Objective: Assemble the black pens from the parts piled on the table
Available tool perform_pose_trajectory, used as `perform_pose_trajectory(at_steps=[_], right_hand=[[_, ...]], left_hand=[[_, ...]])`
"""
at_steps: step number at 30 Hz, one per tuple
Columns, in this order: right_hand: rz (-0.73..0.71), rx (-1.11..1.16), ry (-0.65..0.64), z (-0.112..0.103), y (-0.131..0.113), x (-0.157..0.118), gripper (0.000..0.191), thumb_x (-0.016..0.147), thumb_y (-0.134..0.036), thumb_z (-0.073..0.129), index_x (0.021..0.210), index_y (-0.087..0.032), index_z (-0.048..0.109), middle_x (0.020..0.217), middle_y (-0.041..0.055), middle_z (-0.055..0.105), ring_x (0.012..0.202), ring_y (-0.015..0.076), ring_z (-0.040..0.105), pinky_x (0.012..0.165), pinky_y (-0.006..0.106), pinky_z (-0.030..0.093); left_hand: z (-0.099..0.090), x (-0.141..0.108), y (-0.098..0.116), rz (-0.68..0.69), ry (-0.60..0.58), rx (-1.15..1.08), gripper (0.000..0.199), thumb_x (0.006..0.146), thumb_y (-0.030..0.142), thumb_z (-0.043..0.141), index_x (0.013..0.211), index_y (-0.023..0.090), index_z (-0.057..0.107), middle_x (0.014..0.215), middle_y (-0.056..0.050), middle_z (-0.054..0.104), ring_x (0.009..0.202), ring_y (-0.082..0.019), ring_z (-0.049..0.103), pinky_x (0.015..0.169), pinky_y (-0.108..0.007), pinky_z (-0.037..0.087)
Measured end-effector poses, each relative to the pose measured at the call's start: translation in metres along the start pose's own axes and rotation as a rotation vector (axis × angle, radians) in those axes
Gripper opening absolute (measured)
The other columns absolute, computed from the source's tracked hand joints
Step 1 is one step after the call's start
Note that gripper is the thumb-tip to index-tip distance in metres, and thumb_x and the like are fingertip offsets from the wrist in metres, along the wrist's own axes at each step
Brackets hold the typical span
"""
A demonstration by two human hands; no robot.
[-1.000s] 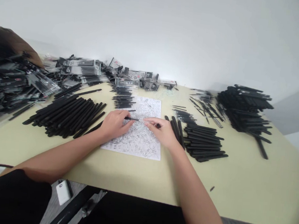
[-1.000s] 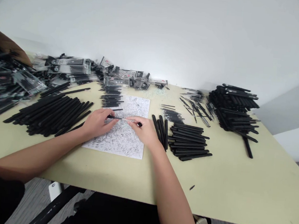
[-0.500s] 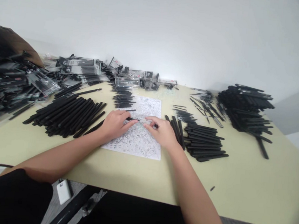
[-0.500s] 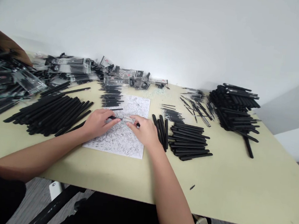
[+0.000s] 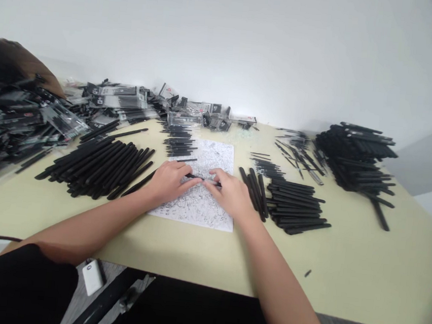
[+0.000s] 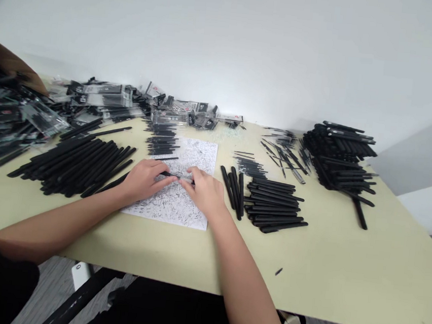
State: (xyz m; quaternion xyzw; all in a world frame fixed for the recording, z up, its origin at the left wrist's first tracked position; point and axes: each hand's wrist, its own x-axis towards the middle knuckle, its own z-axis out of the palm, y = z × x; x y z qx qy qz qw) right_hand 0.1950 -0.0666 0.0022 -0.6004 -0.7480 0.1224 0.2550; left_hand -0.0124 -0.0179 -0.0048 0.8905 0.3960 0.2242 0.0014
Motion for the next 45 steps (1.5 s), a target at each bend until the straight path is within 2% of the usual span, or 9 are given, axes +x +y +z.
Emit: perform_pose_trajectory(at_steps=[4,7,9,14,23,27,31,36,45], right_hand=[[-0.093,0.05,0.087,0.003,0.002,-0.002,0.029,0.088,-0.03,0.056,0.116,-0.022,0.056,0.102,0.0078,0.067,0.089,0.0218,0.063,0.069,0.031,0.046],[-0.185,0.107,0.169,0.003,0.006,-0.001,0.037,0.079,-0.013,0.05,0.116,-0.019,0.052,0.109,0.0113,0.061,0.098,0.0234,0.06,0.08,0.036,0.049],[-0.212,0.132,0.202,0.002,0.009,0.0,0.042,0.076,-0.01,0.048,0.117,-0.018,0.051,0.108,0.0119,0.059,0.098,0.0238,0.059,0.084,0.038,0.049],[-0.216,0.15,0.195,0.0,0.016,0.002,0.041,0.081,-0.012,0.047,0.12,-0.02,0.051,0.096,0.008,0.062,0.092,0.0229,0.061,0.084,0.037,0.05],[-0.266,0.041,0.119,-0.003,0.011,0.003,0.033,0.089,-0.018,0.059,0.121,-0.023,0.057,0.102,0.0062,0.073,0.094,0.0252,0.067,0.089,0.042,0.048],[-0.281,0.108,0.103,0.002,0.004,0.002,0.029,0.093,-0.024,0.059,0.122,-0.026,0.059,0.105,0.0053,0.074,0.097,0.0239,0.068,0.091,0.042,0.05],[-0.283,0.196,0.126,0.006,0.004,0.002,0.031,0.092,-0.023,0.06,0.123,-0.027,0.059,0.104,0.0049,0.074,0.098,0.0225,0.067,0.091,0.04,0.052],[-0.281,0.273,0.119,0.006,0.007,0.002,0.032,0.091,-0.022,0.06,0.123,-0.027,0.059,0.104,0.0044,0.074,0.098,0.0211,0.068,0.09,0.039,0.054],[-0.306,0.261,0.103,0.006,0.007,0.002,0.033,0.09,-0.018,0.061,0.122,-0.027,0.06,0.104,0.0048,0.073,0.1,0.0212,0.067,0.092,0.039,0.053]], left_hand=[[0.0,0.0,-0.001,-0.03,0.006,0.029,0.048,0.094,0.058,0.046,0.084,0.016,0.066,0.076,-0.007,0.067,0.074,-0.02,0.061,0.071,-0.032,0.043],[-0.001,0.001,-0.001,-0.059,0.005,0.048,0.048,0.094,0.059,0.046,0.085,0.016,0.067,0.077,-0.007,0.067,0.072,-0.02,0.061,0.071,-0.033,0.044],[-0.002,0.001,0.0,-0.071,-0.003,0.057,0.048,0.094,0.058,0.046,0.085,0.016,0.067,0.077,-0.006,0.067,0.072,-0.02,0.06,0.071,-0.032,0.043],[-0.003,0.001,0.0,-0.105,-0.009,0.061,0.046,0.095,0.057,0.045,0.087,0.017,0.067,0.079,-0.006,0.067,0.073,-0.02,0.061,0.072,-0.033,0.044],[-0.003,0.001,0.002,-0.059,-0.055,0.071,0.042,0.094,0.055,0.048,0.09,0.017,0.065,0.085,-0.008,0.068,0.083,-0.024,0.063,0.076,-0.036,0.044],[-0.001,0.0,0.002,0.015,-0.056,-0.031,0.04,0.095,0.053,0.048,0.101,0.017,0.064,0.092,-0.009,0.07,0.089,-0.024,0.065,0.081,-0.037,0.046],[0.002,0.0,-0.001,0.072,-0.042,-0.099,0.036,0.098,0.046,0.045,0.115,0.018,0.06,0.103,-0.01,0.07,0.095,-0.023,0.065,0.085,-0.037,0.047],[0.002,0.0,-0.003,0.117,-0.058,-0.082,0.035,0.1,0.043,0.042,0.117,0.019,0.06,0.099,-0.009,0.069,0.091,-0.022,0.064,0.081,-0.035,0.047],[0.003,0.0,-0.004,0.147,-0.09,-0.043,0.033,0.101,0.038,0.041,0.117,0.018,0.061,0.093,-0.009,0.066,0.085,-0.021,0.062,0.079,-0.033,0.046]])
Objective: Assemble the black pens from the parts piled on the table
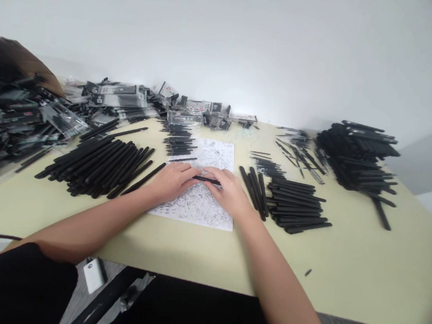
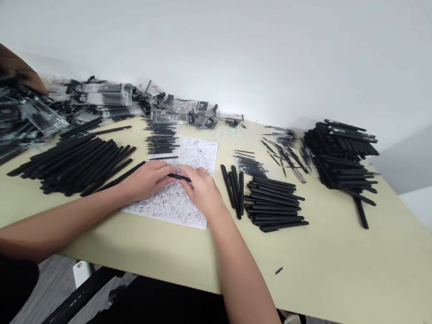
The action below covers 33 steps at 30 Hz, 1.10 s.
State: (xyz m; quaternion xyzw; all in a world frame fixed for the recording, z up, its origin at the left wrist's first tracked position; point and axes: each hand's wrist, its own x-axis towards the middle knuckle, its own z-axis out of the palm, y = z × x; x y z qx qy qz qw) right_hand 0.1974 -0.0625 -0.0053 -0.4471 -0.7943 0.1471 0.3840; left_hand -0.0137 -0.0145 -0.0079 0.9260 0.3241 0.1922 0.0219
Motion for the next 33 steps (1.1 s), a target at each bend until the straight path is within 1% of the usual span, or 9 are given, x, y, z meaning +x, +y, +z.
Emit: perform_pose_trajectory(at_steps=[6,9,14,17,19,21,25,33], right_hand=[[-0.024,-0.014,0.017,0.0,-0.001,0.0,0.032,0.09,-0.021,0.06,0.121,-0.024,0.06,0.105,0.0063,0.072,0.098,0.021,0.066,0.09,0.037,0.052],[-0.036,-0.071,0.055,-0.004,0.0,0.001,0.034,0.088,-0.024,0.063,0.121,-0.023,0.059,0.104,0.0066,0.071,0.098,0.0229,0.065,0.091,0.04,0.049],[0.015,-0.185,0.223,-0.015,0.008,0.0,0.036,0.082,-0.022,0.062,0.118,-0.023,0.058,0.102,0.0051,0.072,0.094,0.0246,0.065,0.09,0.043,0.046],[0.035,-0.164,0.323,-0.019,0.016,0.0,0.034,0.084,-0.023,0.058,0.118,-0.023,0.056,0.1,0.0045,0.072,0.085,0.022,0.064,0.088,0.042,0.047],[0.03,-0.123,0.36,-0.02,0.02,-0.001,0.031,0.085,-0.024,0.056,0.117,-0.023,0.056,0.098,0.0039,0.071,0.08,0.0202,0.064,0.085,0.04,0.049],[0.02,-0.093,0.368,-0.02,0.022,0.0,0.029,0.086,-0.023,0.055,0.115,-0.024,0.056,0.095,0.0031,0.071,0.078,0.0193,0.063,0.083,0.038,0.05],[0.008,-0.08,0.342,-0.019,0.022,0.0,0.028,0.086,-0.023,0.055,0.114,-0.024,0.056,0.093,0.0022,0.071,0.078,0.0187,0.064,0.083,0.038,0.05],[0.01,-0.044,0.318,-0.019,0.024,0.0,0.027,0.088,-0.025,0.055,0.115,-0.024,0.056,0.095,0.0033,0.071,0.076,0.0183,0.064,0.082,0.037,0.051]], left_hand=[[-0.001,0.0,0.001,0.003,-0.004,-0.016,0.032,0.101,0.037,0.04,0.114,0.019,0.063,0.094,-0.008,0.066,0.085,-0.021,0.062,0.077,-0.033,0.046],[-0.002,0.0,0.002,-0.028,0.017,-0.016,0.031,0.101,0.037,0.04,0.111,0.018,0.063,0.092,-0.008,0.066,0.082,-0.02,0.061,0.076,-0.032,0.045],[-0.002,0.002,0.001,-0.129,0.088,-0.044,0.03,0.1,0.036,0.042,0.11,0.017,0.062,0.091,-0.007,0.066,0.078,-0.02,0.062,0.072,-0.031,0.046],[-0.001,0.002,0.0,-0.195,0.114,-0.057,0.03,0.1,0.038,0.043,0.11,0.018,0.062,0.096,-0.007,0.068,0.083,-0.021,0.063,0.076,-0.033,0.047],[0.0,0.002,0.0,-0.213,0.112,-0.059,0.03,0.1,0.039,0.042,0.111,0.019,0.062,0.099,-0.008,0.068,0.086,-0.022,0.063,0.078,-0.034,0.048],[0.0,0.002,0.0,-0.221,0.105,-0.063,0.031,0.1,0.039,0.042,0.112,0.019,0.062,0.1,-0.008,0.068,0.088,-0.023,0.064,0.079,-0.034,0.048],[0.0,0.002,0.0,-0.233,0.105,-0.079,0.031,0.1,0.04,0.041,0.113,0.02,0.061,0.102,-0.007,0.068,0.088,-0.022,0.064,0.079,-0.034,0.048],[-0.002,0.002,0.002,-0.252,0.086,-0.125,0.03,0.098,0.04,0.041,0.11,0.02,0.059,0.1,-0.007,0.067,0.084,-0.022,0.064,0.079,-0.035,0.049]])
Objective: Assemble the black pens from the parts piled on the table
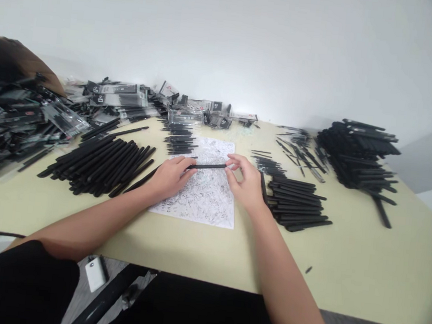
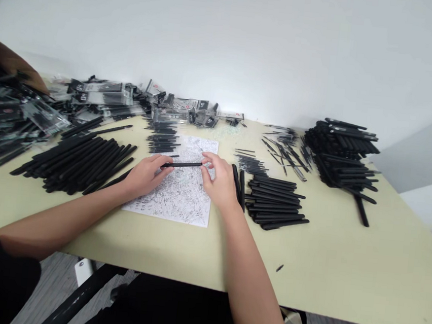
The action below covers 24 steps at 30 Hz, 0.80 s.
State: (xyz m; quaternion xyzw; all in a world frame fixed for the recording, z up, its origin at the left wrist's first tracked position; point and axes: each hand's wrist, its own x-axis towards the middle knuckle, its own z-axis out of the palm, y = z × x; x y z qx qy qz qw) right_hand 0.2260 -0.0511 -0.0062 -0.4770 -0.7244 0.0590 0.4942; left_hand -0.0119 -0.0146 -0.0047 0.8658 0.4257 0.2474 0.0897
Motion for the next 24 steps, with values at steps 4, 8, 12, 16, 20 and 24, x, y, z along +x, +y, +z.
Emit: perform_pose_trajectory(at_steps=[4,8,12,16,20,24], right_hand=[[0.026,0.024,-0.022,0.0001,0.0006,-0.0004,0.026,0.089,-0.026,0.055,0.114,-0.024,0.057,0.096,0.0034,0.071,0.073,0.0171,0.063,0.079,0.035,0.052],[0.055,0.036,-0.023,0.0004,-0.0001,-0.0004,0.025,0.089,-0.026,0.055,0.114,-0.023,0.057,0.096,0.0035,0.07,0.072,0.0164,0.061,0.077,0.034,0.052],[0.07,0.038,-0.015,0.0004,-0.0004,-0.0005,0.025,0.09,-0.028,0.055,0.114,-0.023,0.058,0.095,0.0032,0.07,0.071,0.0162,0.061,0.079,0.034,0.051],[0.097,0.025,-0.019,0.0002,-0.0018,-0.0006,0.025,0.091,-0.03,0.053,0.114,-0.023,0.058,0.093,0.0031,0.07,0.072,0.0165,0.061,0.08,0.033,0.05],[0.121,-0.001,-0.042,0.0003,-0.0034,-0.0005,0.024,0.094,-0.032,0.049,0.113,-0.023,0.059,0.083,0.0015,0.068,0.072,0.0168,0.061,0.076,0.032,0.048],[0.14,-0.009,-0.051,0.0004,-0.0039,-0.0009,0.025,0.095,-0.034,0.048,0.114,-0.023,0.059,0.081,0.0011,0.068,0.07,0.0163,0.062,0.073,0.031,0.048]], left_hand=[[-0.0012,-0.0004,0.0014,-0.037,-0.014,-0.022,0.028,0.095,0.038,0.044,0.11,0.019,0.056,0.098,-0.008,0.068,0.087,-0.024,0.065,0.081,-0.037,0.049],[-0.0029,-0.001,0.0026,-0.069,-0.03,-0.031,0.028,0.092,0.035,0.043,0.112,0.018,0.053,0.093,-0.009,0.067,0.089,-0.027,0.064,0.081,-0.041,0.049],[-0.0038,-0.0013,0.0032,-0.065,-0.015,-0.042,0.025,0.093,0.032,0.04,0.11,0.019,0.053,0.096,-0.009,0.067,0.09,-0.027,0.064,0.081,-0.041,0.049],[-0.0028,-0.0011,0.0028,-0.044,-0.007,-0.038,0.024,0.093,0.031,0.04,0.107,0.019,0.053,0.096,-0.009,0.067,0.089,-0.026,0.064,0.081,-0.04,0.049],[-0.0025,-0.0007,0.0033,-0.023,-0.016,-0.031,0.024,0.092,0.031,0.039,0.107,0.018,0.053,0.095,-0.01,0.067,0.089,-0.027,0.063,0.083,-0.042,0.049],[-0.0038,-0.0006,0.0052,-0.028,-0.025,-0.024,0.025,0.092,0.03,0.039,0.108,0.018,0.053,0.097,-0.01,0.067,0.09,-0.027,0.063,0.084,-0.043,0.049]])
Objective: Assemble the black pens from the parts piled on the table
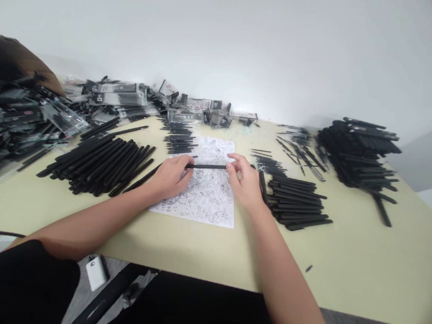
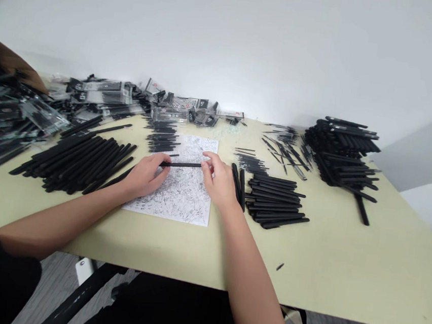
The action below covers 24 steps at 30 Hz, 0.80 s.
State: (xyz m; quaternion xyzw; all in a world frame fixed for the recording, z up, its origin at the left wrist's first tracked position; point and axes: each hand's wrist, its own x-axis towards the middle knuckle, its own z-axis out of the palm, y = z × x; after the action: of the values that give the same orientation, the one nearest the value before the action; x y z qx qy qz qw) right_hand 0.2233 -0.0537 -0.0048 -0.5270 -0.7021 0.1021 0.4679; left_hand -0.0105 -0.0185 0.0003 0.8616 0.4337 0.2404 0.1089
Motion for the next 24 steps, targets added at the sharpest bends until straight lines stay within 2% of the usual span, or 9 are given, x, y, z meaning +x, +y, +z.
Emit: perform_pose_trajectory(at_steps=[4,7,11,17,20,24], right_hand=[[-0.029,0.008,0.042,-0.0004,-0.0004,-0.0007,0.028,0.092,-0.033,0.053,0.118,-0.023,0.056,0.097,0.0035,0.068,0.065,0.0138,0.059,0.067,0.029,0.049],[-0.046,0.023,0.03,-0.0003,-0.0008,-0.0011,0.031,0.09,-0.03,0.053,0.12,-0.023,0.054,0.101,0.004,0.069,0.065,0.0132,0.059,0.063,0.028,0.049],[-0.026,0.01,0.009,0.0002,-0.0002,-0.0015,0.029,0.092,-0.029,0.051,0.12,-0.024,0.054,0.096,0.0029,0.069,0.067,0.0138,0.06,0.066,0.028,0.049],[0.058,-0.017,-0.032,0.0005,-0.0003,-0.0025,0.029,0.095,-0.034,0.047,0.121,-0.023,0.055,0.069,-0.0022,0.066,0.062,0.0157,0.063,0.067,0.029,0.047],[0.056,-0.041,0.001,0.0005,-0.0021,-0.0028,0.031,0.092,-0.036,0.052,0.12,-0.023,0.054,0.081,-0.0002,0.069,0.058,0.0137,0.059,0.061,0.028,0.046],[0.003,0.0,0.012,0.0008,-0.0023,-0.0029,0.036,0.086,-0.028,0.055,0.122,-0.024,0.051,0.099,0.0023,0.069,0.058,0.0117,0.058,0.059,0.028,0.047]], left_hand=[[0.0,0.0,0.0001,-0.018,0.01,0.007,0.024,0.093,0.031,0.039,0.108,0.019,0.054,0.097,-0.009,0.067,0.091,-0.026,0.063,0.084,-0.042,0.049],[0.0006,0.0001,-0.0005,-0.012,0.014,0.016,0.023,0.094,0.031,0.04,0.108,0.02,0.053,0.097,-0.008,0.067,0.09,-0.025,0.063,0.083,-0.041,0.049],[0.0005,0.0,-0.0001,-0.007,0.01,0.015,0.023,0.094,0.03,0.039,0.108,0.019,0.054,0.097,-0.009,0.067,0.091,-0.026,0.063,0.084,-0.041,0.049],[-0.0002,0.0,0.0014,0.003,-0.017,0.022,0.024,0.093,0.028,0.04,0.109,0.017,0.054,0.101,-0.011,0.068,0.095,-0.028,0.063,0.088,-0.045,0.047],[-0.0002,0.0001,0.002,-0.007,-0.01,0.018,0.024,0.093,0.028,0.04,0.109,0.017,0.054,0.101,-0.011,0.068,0.096,-0.029,0.063,0.088,-0.045,0.047],[-0.0005,0.0,0.0027,-0.023,-0.016,0.03,0.023,0.093,0.029,0.04,0.109,0.018,0.053,0.101,-0.01,0.068,0.096,-0.028,0.063,0.088,-0.045,0.047]])
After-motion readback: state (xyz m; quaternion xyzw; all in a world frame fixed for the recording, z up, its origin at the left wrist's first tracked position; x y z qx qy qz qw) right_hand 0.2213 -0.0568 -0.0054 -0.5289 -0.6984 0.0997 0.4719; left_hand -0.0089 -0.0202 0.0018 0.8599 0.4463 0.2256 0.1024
